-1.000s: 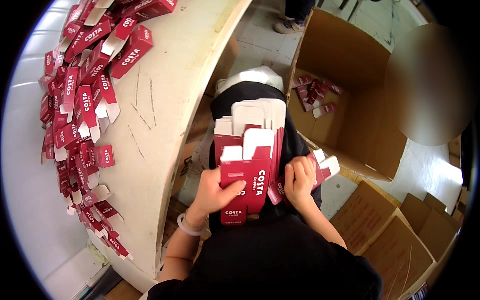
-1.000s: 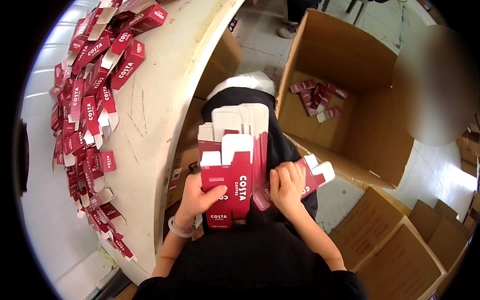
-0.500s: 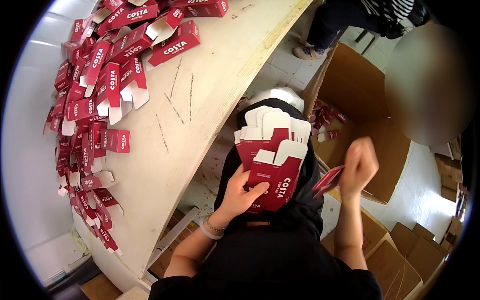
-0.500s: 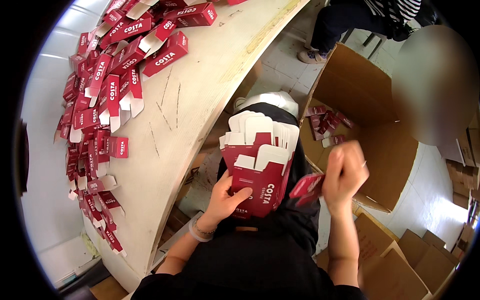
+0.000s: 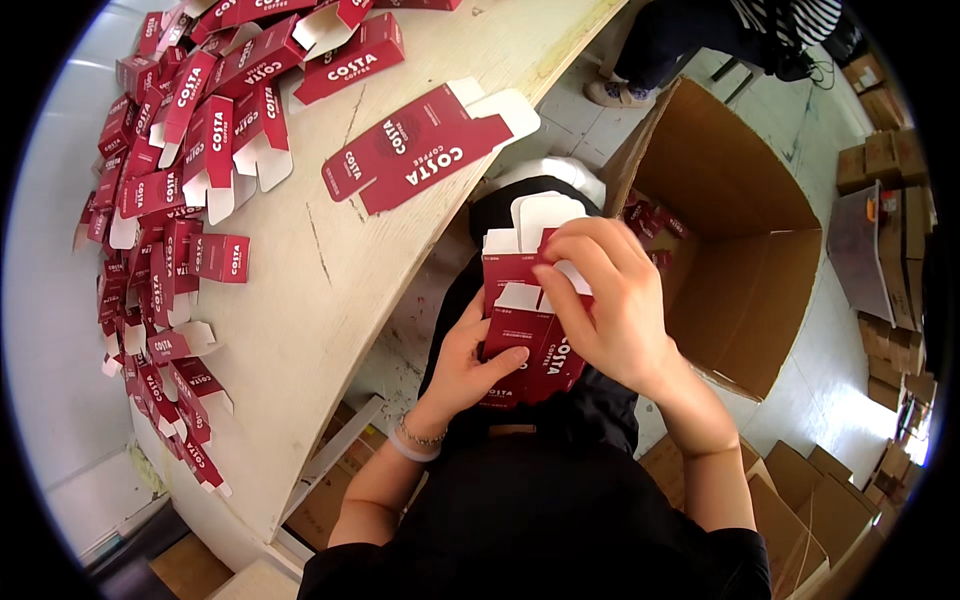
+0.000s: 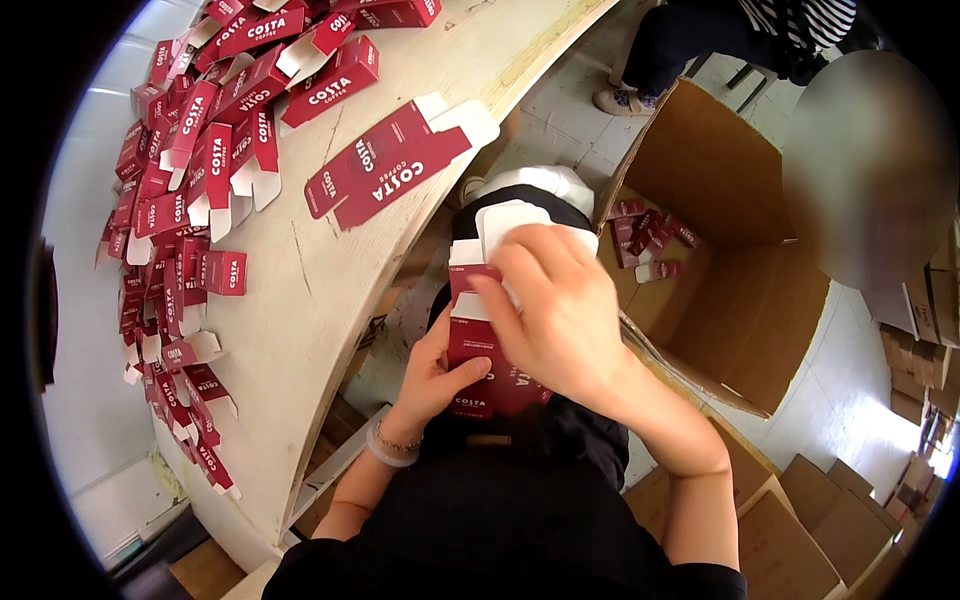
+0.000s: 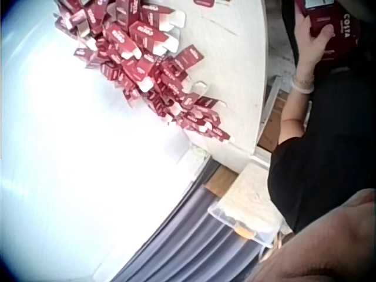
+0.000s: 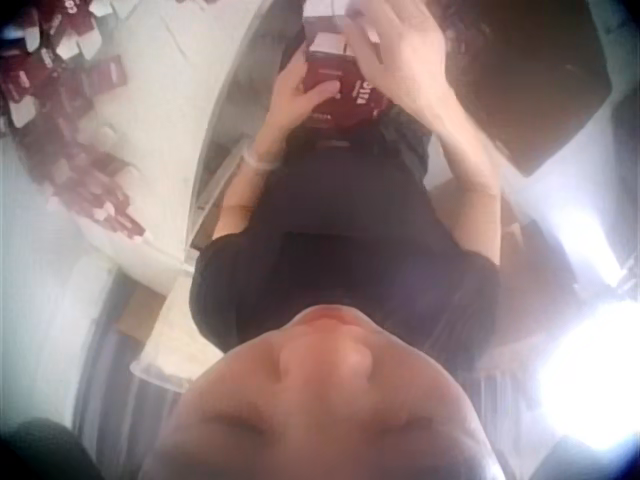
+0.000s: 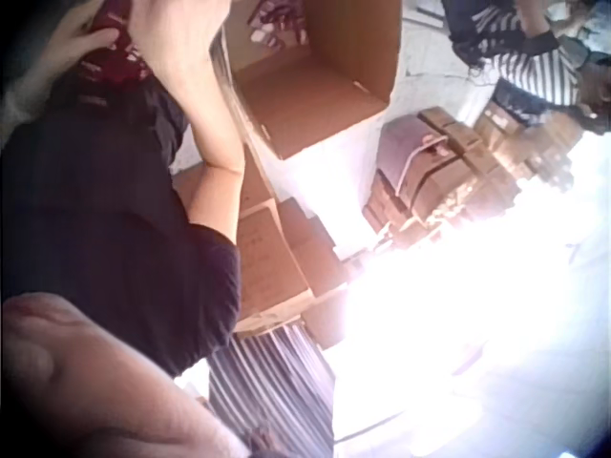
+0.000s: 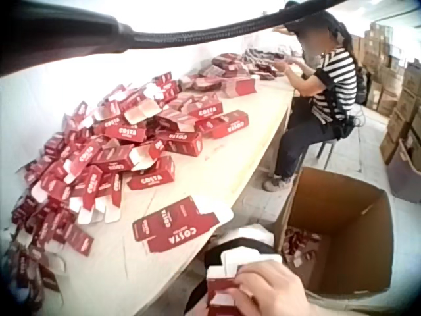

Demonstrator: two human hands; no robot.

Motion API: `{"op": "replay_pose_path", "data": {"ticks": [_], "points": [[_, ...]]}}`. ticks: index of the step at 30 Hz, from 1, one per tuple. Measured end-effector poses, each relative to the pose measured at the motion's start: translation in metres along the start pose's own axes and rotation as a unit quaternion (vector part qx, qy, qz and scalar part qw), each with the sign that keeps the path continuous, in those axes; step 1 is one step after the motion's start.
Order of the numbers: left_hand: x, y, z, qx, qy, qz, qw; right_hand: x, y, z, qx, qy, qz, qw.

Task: The person assembles small red cardboard boxes by folding the flaps and tucking them into slots. They pick up flat-packed boxes from a pile on a table, fold them into shape, and place the finished boxes into a larger cardboard carton on the floor.

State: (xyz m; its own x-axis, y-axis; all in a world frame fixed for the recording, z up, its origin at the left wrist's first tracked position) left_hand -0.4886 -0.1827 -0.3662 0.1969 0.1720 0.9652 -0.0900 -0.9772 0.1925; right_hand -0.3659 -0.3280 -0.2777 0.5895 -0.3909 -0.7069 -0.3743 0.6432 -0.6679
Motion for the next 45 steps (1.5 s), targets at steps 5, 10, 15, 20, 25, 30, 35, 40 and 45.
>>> {"op": "replay_pose_path", "data": {"ticks": [5,10,15,20,25,30,35,40,45], "points": [[0.002,-0.002,0.005,-0.043,-0.042,-0.019,0.998,0.037,-0.002,-0.052,0.09,0.086,-0.105,0.987],[-0.012,0.016,0.014,-0.089,-0.009,0.016,0.996,0.062,0.058,-0.086,0.056,0.296,0.493,0.816],[0.0,0.02,0.009,-0.074,0.035,0.109,0.991,0.041,0.066,-0.077,0.095,0.254,0.656,0.705],[0.021,0.012,0.015,-0.047,0.053,0.189,0.979,0.041,0.075,-0.062,0.139,0.298,0.672,0.663],[0.021,-0.012,0.022,-0.051,0.022,0.182,0.982,0.04,0.089,-0.044,0.137,0.319,0.64,0.686],[0.009,-0.032,0.018,-0.055,0.003,0.135,0.989,0.037,0.1,-0.038,0.097,0.314,0.601,0.729],[-0.002,-0.027,0.008,-0.046,-0.035,0.059,0.997,0.035,0.101,-0.043,0.074,0.315,0.567,0.758],[-0.007,-0.01,0.006,-0.07,-0.001,0.068,0.995,0.034,0.101,-0.083,0.118,0.307,0.512,0.794],[0.001,-0.009,0.017,-0.102,-0.017,0.135,0.985,0.042,0.095,-0.088,0.136,0.302,0.509,0.794]]}}
Point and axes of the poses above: each hand's wrist, its own z-axis towards the middle knuckle, its own y-axis out of the palm, x = y × z, the point moved 2 cm from there along z, towards the middle knuckle, and after that the axes turned 9 degrees about -x, right-handed, at the moved point
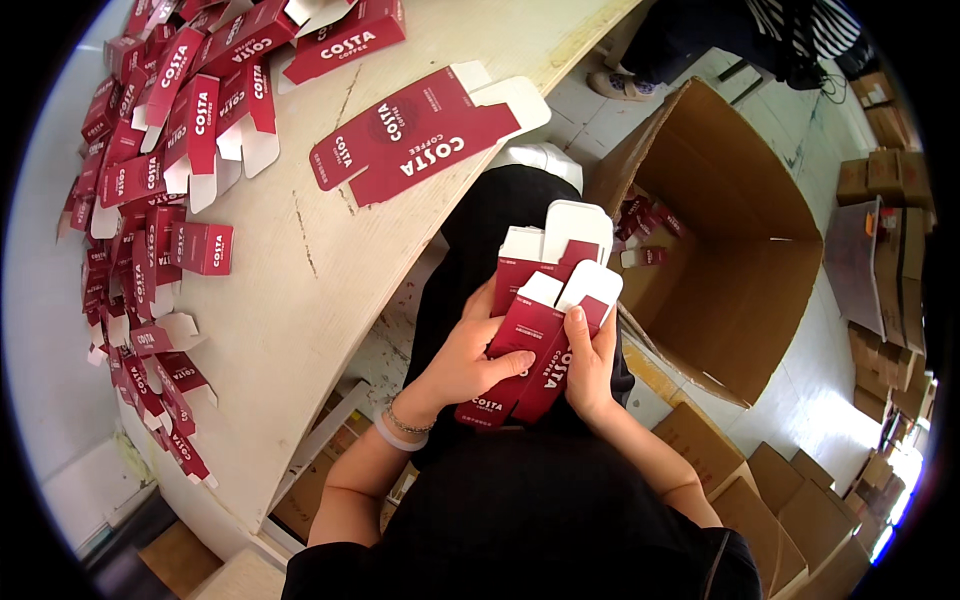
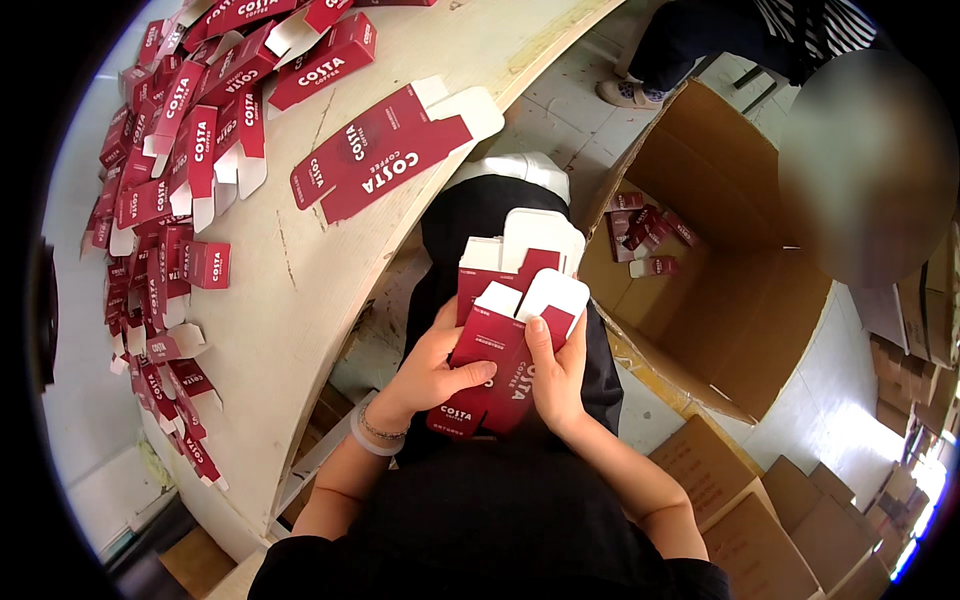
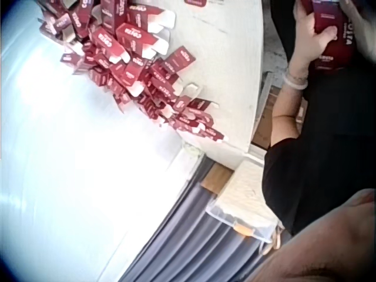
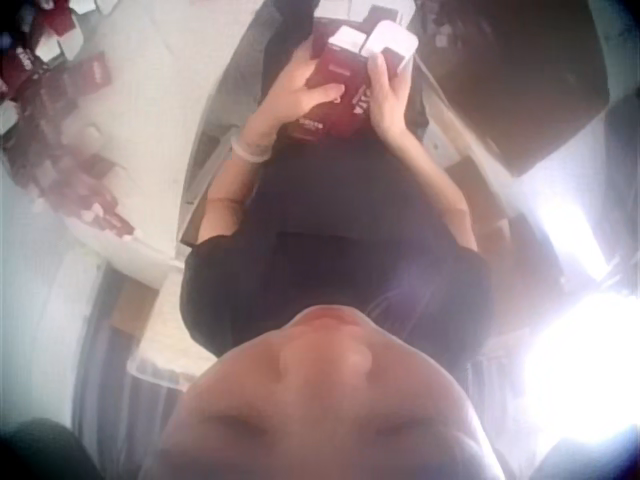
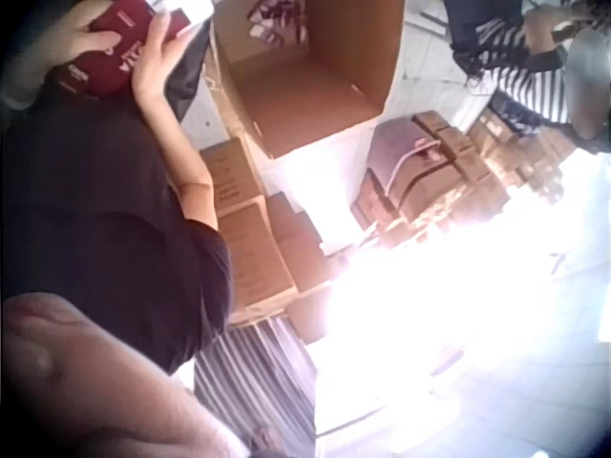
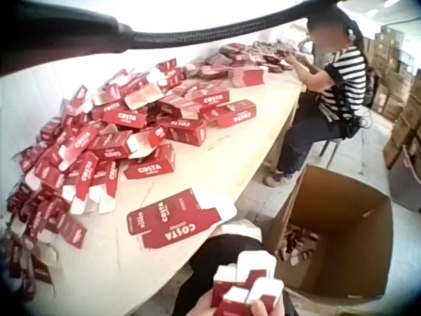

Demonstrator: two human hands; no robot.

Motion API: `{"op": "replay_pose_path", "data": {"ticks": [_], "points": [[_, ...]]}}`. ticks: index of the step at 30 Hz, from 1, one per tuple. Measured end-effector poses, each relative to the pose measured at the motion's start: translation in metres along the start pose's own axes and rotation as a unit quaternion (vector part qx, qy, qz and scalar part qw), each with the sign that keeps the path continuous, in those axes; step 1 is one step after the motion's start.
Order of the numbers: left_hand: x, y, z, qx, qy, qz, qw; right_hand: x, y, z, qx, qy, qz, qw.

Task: The person assembles small red cardboard boxes by folding the flaps and tucking them into slots. They pick up flat-packed boxes from a pile on a table, fold them into shape, and place the finished boxes into a larger cardboard carton on the floor.

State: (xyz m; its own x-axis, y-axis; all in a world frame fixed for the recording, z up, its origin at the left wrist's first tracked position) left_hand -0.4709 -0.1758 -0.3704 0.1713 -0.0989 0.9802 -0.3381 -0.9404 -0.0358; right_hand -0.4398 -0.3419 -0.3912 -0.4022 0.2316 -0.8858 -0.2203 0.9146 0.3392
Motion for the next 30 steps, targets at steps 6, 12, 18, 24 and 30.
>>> {"op": "replay_pose_path", "data": {"ticks": [6,12,18,24,30], "points": [[0.011,-0.01,-0.018,0.055,-0.02,0.02,0.998,-0.038,-0.003,-0.007,0.065,-0.314,-0.452,0.832],[0.057,-0.018,-0.03,0.102,-0.014,0.033,0.994,-0.092,0.025,-0.002,0.027,-0.478,-0.55,0.684],[0.07,-0.023,-0.023,0.123,0.009,0.027,0.992,-0.097,0.058,0.024,-0.035,-0.567,-0.525,0.633],[0.042,-0.021,-0.018,0.132,0.048,-0.024,0.99,-0.079,0.068,0.043,-0.077,-0.43,-0.569,0.697],[0.037,-0.02,-0.013,0.142,0.097,0.022,0.985,-0.078,0.068,0.045,-0.061,-0.464,-0.538,0.701]]}}
Point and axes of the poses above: each hand's wrist, its own z-axis towards the middle knuckle, its own y-axis out of the palm, x = y × z, the point moved 2 cm from there along z, towards the middle knuckle, and after that the axes turned 9 degrees about -x, right-handed, at the moved point
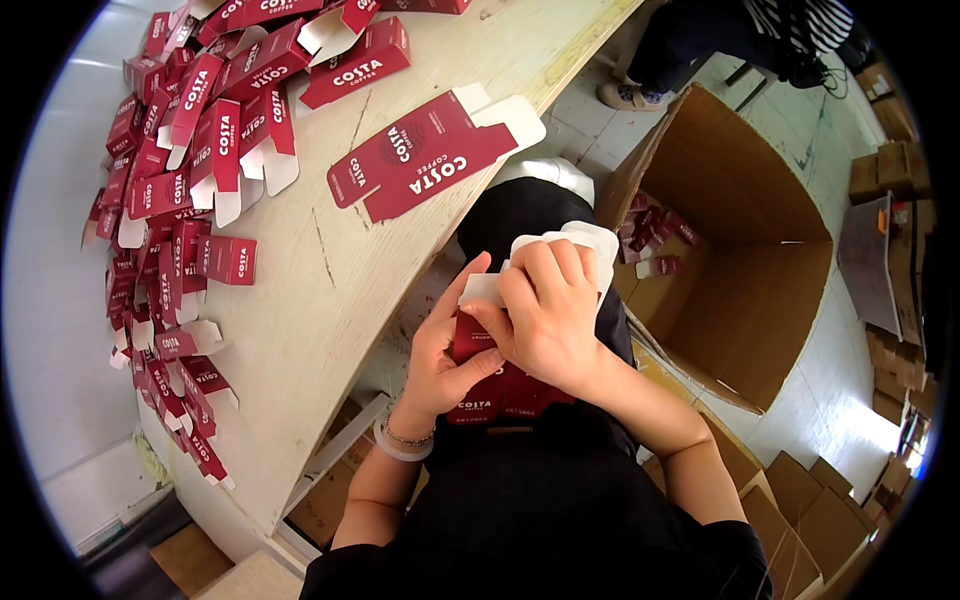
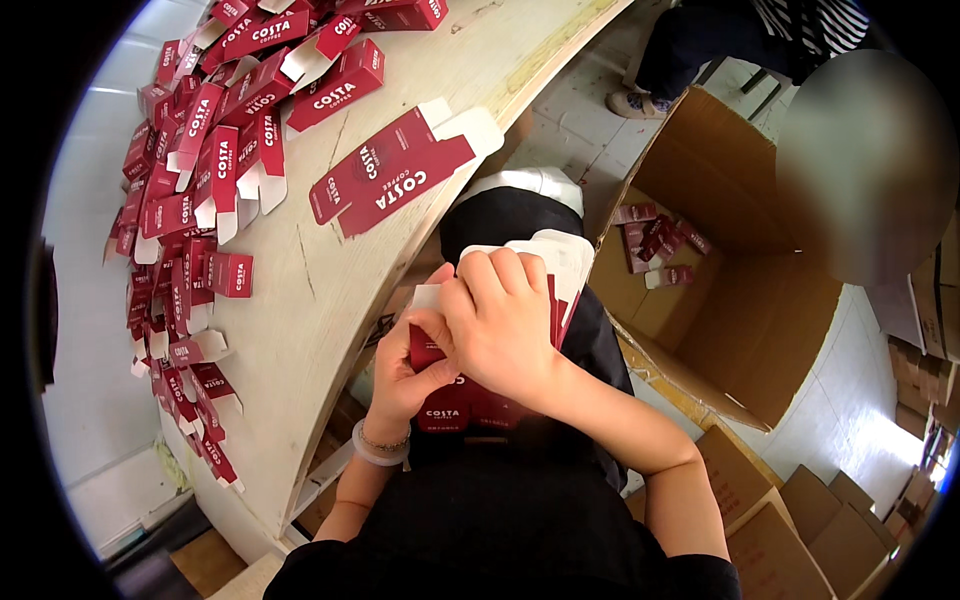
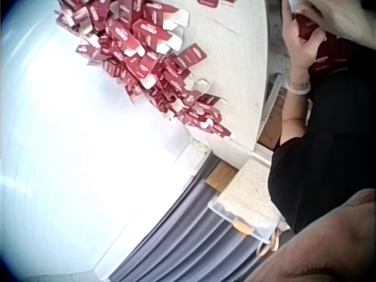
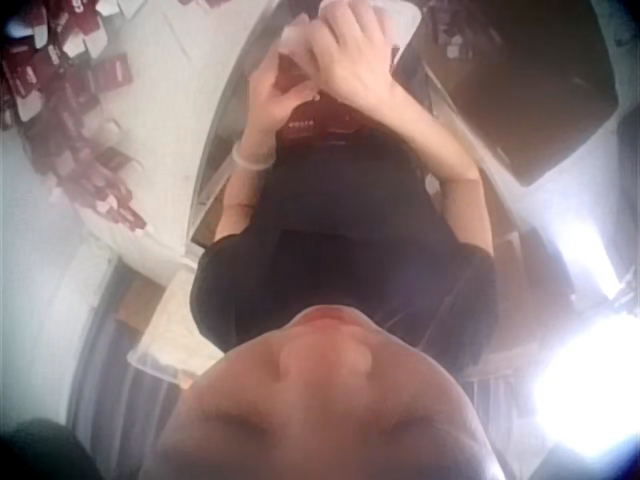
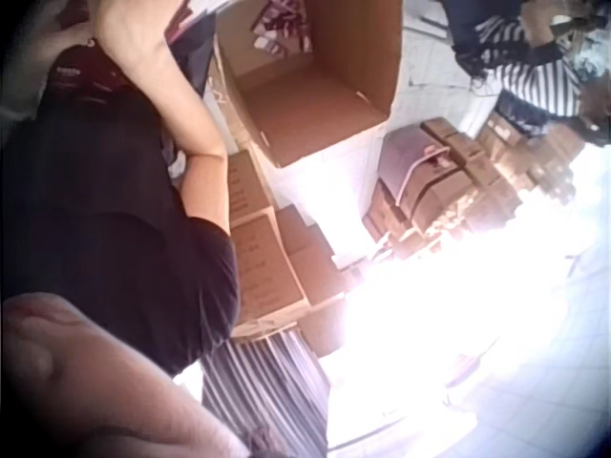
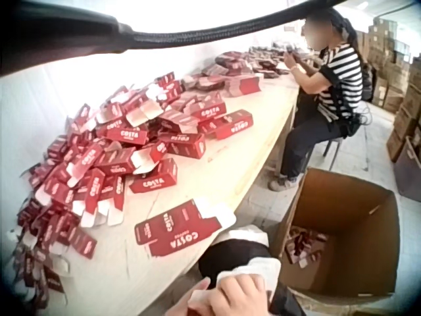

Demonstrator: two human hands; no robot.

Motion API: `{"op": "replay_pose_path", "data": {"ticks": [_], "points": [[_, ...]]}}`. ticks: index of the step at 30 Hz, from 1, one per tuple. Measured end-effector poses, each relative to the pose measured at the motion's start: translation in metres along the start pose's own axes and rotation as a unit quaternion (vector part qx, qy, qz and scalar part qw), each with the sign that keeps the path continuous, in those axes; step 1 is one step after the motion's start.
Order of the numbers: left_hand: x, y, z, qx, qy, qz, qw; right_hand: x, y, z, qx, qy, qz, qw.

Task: The person assembles small red cardboard boxes by folding the flaps and tucking them into slots. They pick up flat-packed boxes from a pile on a table, fold them into shape, and place the finished boxes into a larger cardboard carton on the floor.

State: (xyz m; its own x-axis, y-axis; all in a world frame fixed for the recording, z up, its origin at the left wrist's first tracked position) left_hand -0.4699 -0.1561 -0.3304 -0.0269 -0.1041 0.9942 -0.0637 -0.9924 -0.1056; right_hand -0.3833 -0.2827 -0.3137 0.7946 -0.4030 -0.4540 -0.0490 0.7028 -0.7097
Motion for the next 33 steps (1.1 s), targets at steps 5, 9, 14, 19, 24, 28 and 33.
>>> {"op": "replay_pose_path", "data": {"ticks": [5,9,14,19,24,28,33], "points": [[0.001,0.002,-0.004,0.015,-0.007,0.002,1.0,0.003,0.005,-0.005,-0.01,0.001,0.008,1.0],[0.016,-0.004,-0.003,0.009,0.004,-0.005,1.0,0.0,0.0,0.005,0.028,-0.028,0.026,0.999],[0.02,-0.011,-0.014,-0.05,-0.107,-0.298,0.947,-0.006,-0.01,0.035,0.085,-0.09,0.143,0.982],[0.04,-0.023,-0.003,-0.056,-0.141,-0.183,0.971,-0.005,-0.031,0.05,0.021,-0.117,0.311,0.943],[0.062,0.009,-0.009,0.013,0.049,-0.156,0.987,-0.012,-0.052,0.011,0.101,-0.067,0.372,0.92],[0.061,0.026,-0.01,-0.029,0.129,-0.142,0.981,-0.023,-0.062,-0.013,0.064,-0.044,0.307,0.949],[0.065,0.014,-0.007,-0.074,0.037,-0.035,0.996,-0.011,-0.065,-0.016,0.154,0.019,0.337,0.929]]}}
Point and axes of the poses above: each hand's wrist, its own z-axis towards the middle knuckle, its own y-axis out of the palm, x = y × z, the point moved 2 cm from there along z, towards the middle knuckle, and after that the axes turned 9 degrees about -x, right-handed, at the moved point
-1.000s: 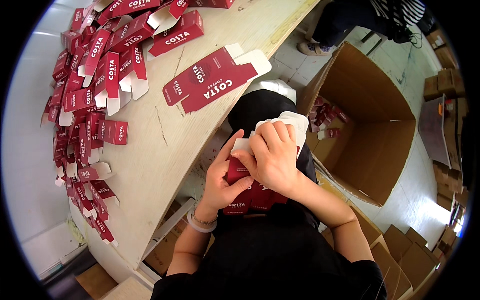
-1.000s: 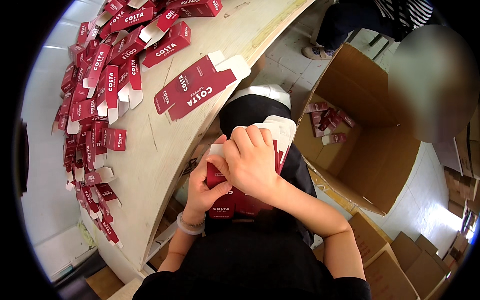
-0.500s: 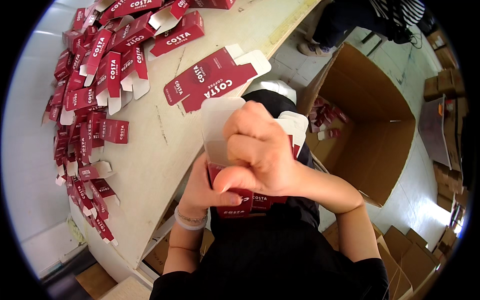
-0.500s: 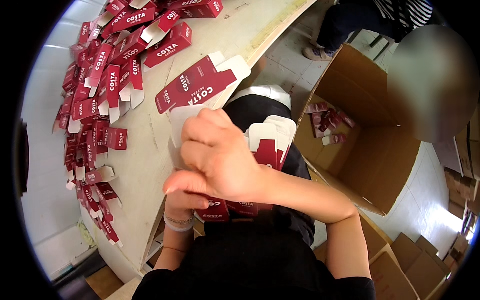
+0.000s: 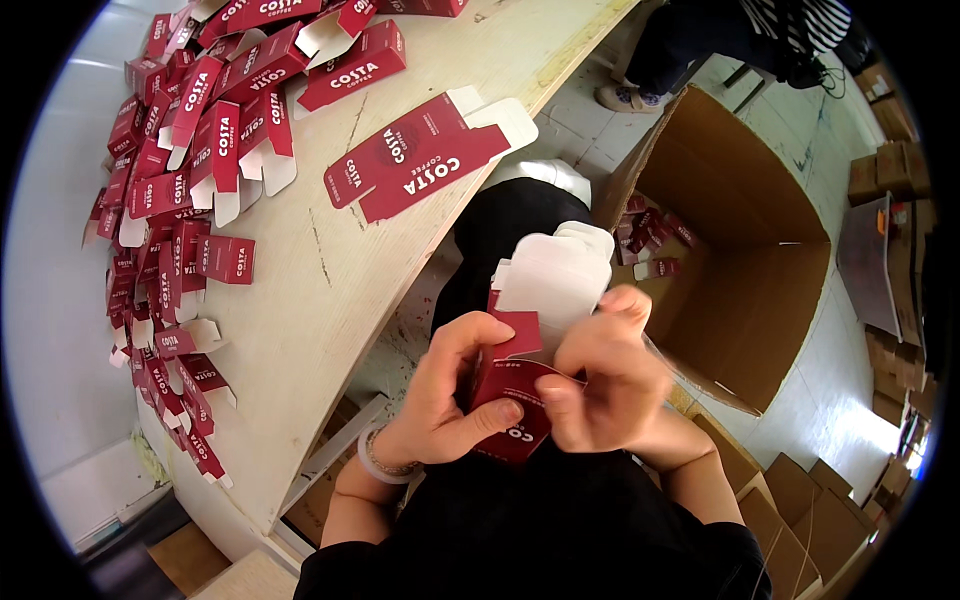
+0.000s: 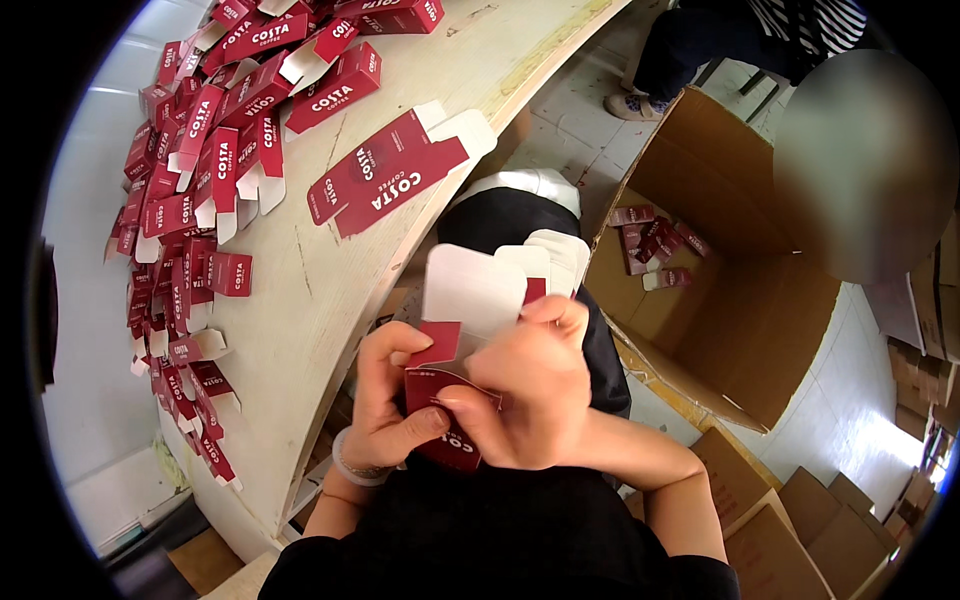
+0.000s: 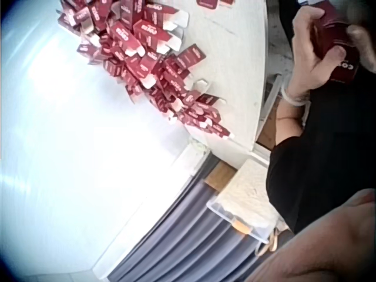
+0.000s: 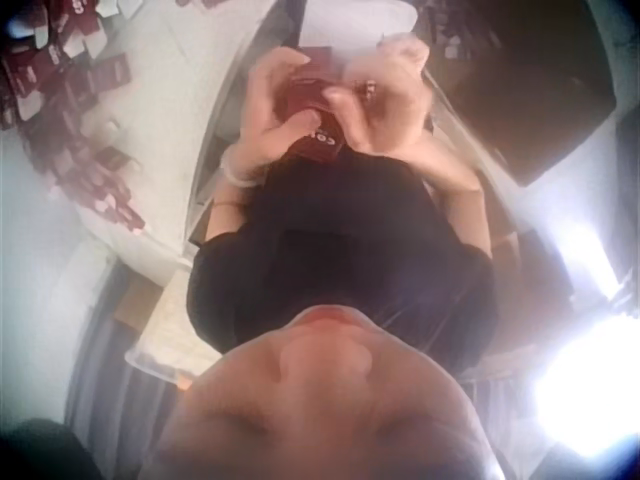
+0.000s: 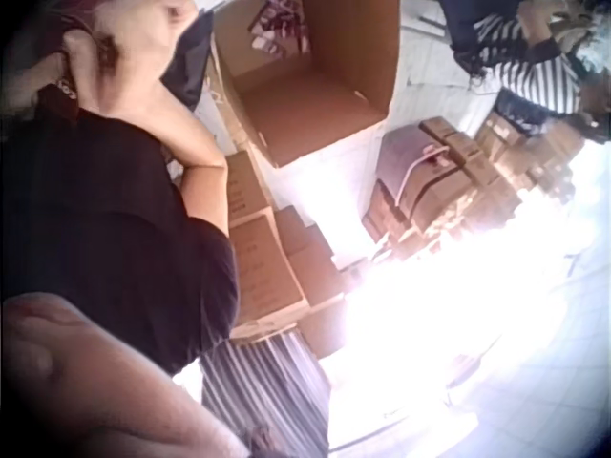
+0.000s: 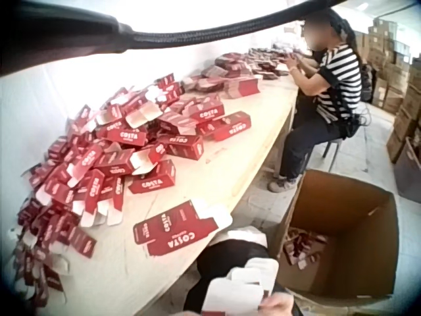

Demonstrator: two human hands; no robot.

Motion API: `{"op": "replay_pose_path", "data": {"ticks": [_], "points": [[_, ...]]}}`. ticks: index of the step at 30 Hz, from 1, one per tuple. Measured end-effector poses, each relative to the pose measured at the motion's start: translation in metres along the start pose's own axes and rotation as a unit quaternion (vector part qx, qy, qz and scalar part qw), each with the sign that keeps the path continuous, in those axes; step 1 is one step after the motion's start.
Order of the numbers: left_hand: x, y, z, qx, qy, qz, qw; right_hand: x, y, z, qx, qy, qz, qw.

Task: The person assembles small red cardboard boxes by folding the flaps and tucking them into slots. They pick up flat-packed boxes from a pile on a table, fold them into shape, and place the finished boxes into a larger cardboard carton on the floor.

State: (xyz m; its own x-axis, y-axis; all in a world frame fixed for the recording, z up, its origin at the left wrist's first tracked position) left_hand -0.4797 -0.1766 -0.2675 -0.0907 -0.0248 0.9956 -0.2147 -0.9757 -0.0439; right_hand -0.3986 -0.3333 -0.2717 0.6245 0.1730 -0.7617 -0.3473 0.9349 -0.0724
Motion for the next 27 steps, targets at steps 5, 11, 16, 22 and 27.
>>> {"op": "replay_pose_path", "data": {"ticks": [5,11,16,22,27], "points": [[0.013,-0.013,0.013,-0.065,0.043,0.114,0.99,0.011,-0.015,0.04,-0.088,0.338,0.444,0.825],[0.009,-0.016,0.018,0.039,0.079,0.155,0.984,0.0,-0.02,0.032,-0.229,0.242,0.23,0.914],[-0.001,-0.007,0.017,0.049,0.086,0.072,0.992,0.006,-0.024,0.023,-0.208,0.263,0.208,0.919],[-0.007,-0.004,0.022,0.064,0.049,-0.02,0.997,0.011,-0.024,0.018,-0.186,0.252,0.22,0.924],[-0.009,-0.004,0.025,0.043,0.044,0.012,0.998,0.011,-0.026,0.016,-0.17,0.265,0.192,0.93]]}}
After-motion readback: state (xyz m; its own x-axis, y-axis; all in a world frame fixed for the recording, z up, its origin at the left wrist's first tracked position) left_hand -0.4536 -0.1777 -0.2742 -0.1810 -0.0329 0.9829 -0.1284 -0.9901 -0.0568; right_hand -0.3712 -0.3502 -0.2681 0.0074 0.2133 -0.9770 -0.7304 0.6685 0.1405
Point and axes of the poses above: each hand's wrist, its own z-axis towards the middle knuckle, its own y-axis out of the palm, x = y × z, the point moved 2 cm from there along z, towards the middle knuckle, and after that the axes turned 9 degrees about -x, right-handed, at the moved point
